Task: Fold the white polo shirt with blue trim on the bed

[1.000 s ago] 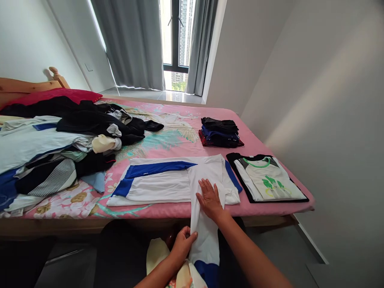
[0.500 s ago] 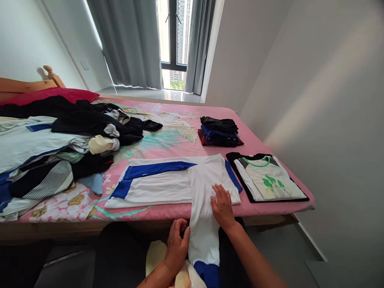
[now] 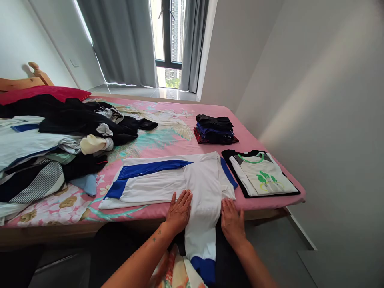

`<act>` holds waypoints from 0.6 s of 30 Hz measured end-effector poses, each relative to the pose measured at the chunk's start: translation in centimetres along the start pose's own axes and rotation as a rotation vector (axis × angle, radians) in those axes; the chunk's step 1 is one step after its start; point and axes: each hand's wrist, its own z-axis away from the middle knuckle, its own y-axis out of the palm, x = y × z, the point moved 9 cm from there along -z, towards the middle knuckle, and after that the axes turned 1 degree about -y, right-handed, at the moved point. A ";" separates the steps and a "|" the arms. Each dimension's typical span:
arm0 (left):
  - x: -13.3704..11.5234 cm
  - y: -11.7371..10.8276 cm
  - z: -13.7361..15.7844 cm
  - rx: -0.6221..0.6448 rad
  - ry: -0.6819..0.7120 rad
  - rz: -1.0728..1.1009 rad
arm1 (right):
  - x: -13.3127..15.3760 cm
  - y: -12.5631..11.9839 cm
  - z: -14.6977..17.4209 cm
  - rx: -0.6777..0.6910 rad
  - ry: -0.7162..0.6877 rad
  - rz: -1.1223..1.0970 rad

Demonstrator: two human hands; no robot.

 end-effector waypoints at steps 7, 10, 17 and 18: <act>-0.2 0.0 -0.1 0.018 0.013 -0.054 | 7.2 -3.0 -1.1 -0.091 -0.278 -0.091; -0.1 -0.1 0.1 0.028 0.021 -0.100 | 8.3 -0.1 -0.2 0.007 -0.399 -0.110; 0.0 0.5 0.2 0.030 0.038 -0.137 | 1.3 0.1 0.7 -0.026 -0.092 -0.091; 0.0 0.5 0.2 0.033 0.032 -0.133 | 1.7 -0.9 0.2 -0.056 -0.099 -0.117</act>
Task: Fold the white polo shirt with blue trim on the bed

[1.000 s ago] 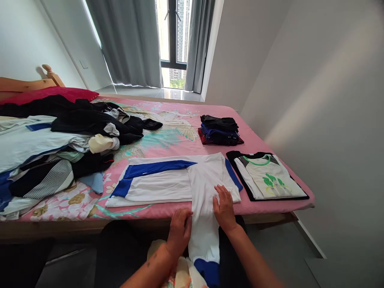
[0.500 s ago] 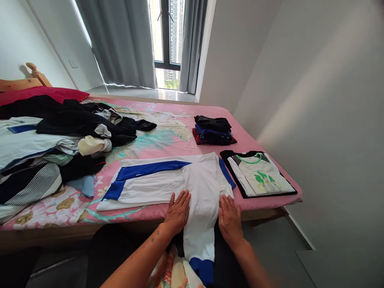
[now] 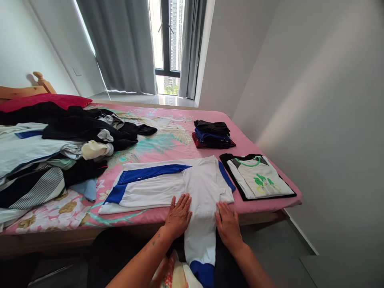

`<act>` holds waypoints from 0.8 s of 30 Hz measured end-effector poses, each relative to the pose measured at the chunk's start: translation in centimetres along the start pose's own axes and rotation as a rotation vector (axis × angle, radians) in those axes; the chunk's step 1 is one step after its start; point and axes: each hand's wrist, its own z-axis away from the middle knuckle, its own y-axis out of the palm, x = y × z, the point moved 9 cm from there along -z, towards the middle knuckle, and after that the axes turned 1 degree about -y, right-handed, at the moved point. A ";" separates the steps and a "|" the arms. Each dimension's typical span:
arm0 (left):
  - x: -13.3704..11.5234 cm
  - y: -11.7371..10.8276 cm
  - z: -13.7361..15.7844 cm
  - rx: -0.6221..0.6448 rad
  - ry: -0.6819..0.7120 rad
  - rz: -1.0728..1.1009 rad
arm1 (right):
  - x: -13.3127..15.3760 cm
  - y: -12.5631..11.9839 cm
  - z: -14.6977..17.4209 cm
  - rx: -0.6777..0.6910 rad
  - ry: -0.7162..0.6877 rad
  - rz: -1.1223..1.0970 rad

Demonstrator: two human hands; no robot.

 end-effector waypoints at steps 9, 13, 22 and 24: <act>0.0 0.1 -0.1 0.052 -0.009 0.062 | 4.5 0.3 -8.6 -0.010 -0.051 -0.057; -0.1 -0.9 -0.2 0.005 -0.019 0.157 | 1.4 4.6 -9.1 0.147 0.082 0.012; -2.8 1.4 8.9 0.200 -0.151 0.635 | 0.8 5.4 -8.7 0.127 0.088 0.068; -3.6 3.4 10.8 0.358 -0.152 0.643 | 0.7 5.4 -8.6 0.125 0.090 0.080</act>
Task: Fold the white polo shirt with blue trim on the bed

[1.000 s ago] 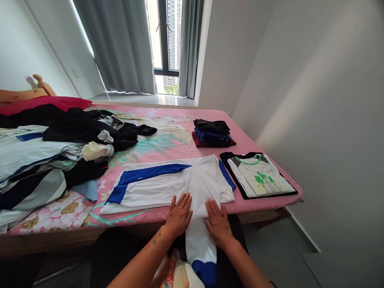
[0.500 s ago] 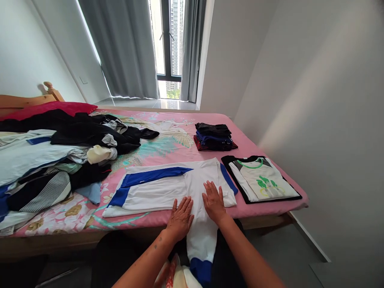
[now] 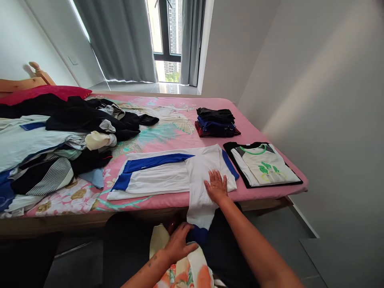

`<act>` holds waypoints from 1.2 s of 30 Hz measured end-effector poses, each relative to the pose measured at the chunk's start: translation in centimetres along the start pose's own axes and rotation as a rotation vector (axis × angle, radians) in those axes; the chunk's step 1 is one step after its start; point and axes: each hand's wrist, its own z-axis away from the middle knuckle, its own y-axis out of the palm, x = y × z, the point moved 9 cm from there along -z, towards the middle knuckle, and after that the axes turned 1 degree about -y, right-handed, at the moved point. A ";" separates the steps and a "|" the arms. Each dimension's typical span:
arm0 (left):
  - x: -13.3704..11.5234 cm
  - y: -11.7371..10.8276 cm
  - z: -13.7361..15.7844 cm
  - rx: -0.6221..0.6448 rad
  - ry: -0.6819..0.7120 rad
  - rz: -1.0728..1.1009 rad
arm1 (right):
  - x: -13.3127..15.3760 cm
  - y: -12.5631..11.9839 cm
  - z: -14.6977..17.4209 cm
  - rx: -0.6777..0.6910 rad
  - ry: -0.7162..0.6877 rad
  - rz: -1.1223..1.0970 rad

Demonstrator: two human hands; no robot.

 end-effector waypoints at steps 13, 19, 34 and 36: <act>-0.5 3.5 -2.5 0.259 0.042 -0.472 | 0.0 -0.3 0.1 -0.037 -0.012 0.004; -0.1 3.0 -2.3 0.268 0.039 -0.487 | 0.2 -0.5 0.3 -0.044 -0.006 0.000; 0.2 3.5 -2.5 0.332 -0.020 -0.515 | 0.6 0.0 0.7 -0.047 -0.003 -0.013; -0.1 3.3 -2.2 0.362 -0.046 -0.507 | 0.4 -0.3 0.5 -0.060 0.003 -0.111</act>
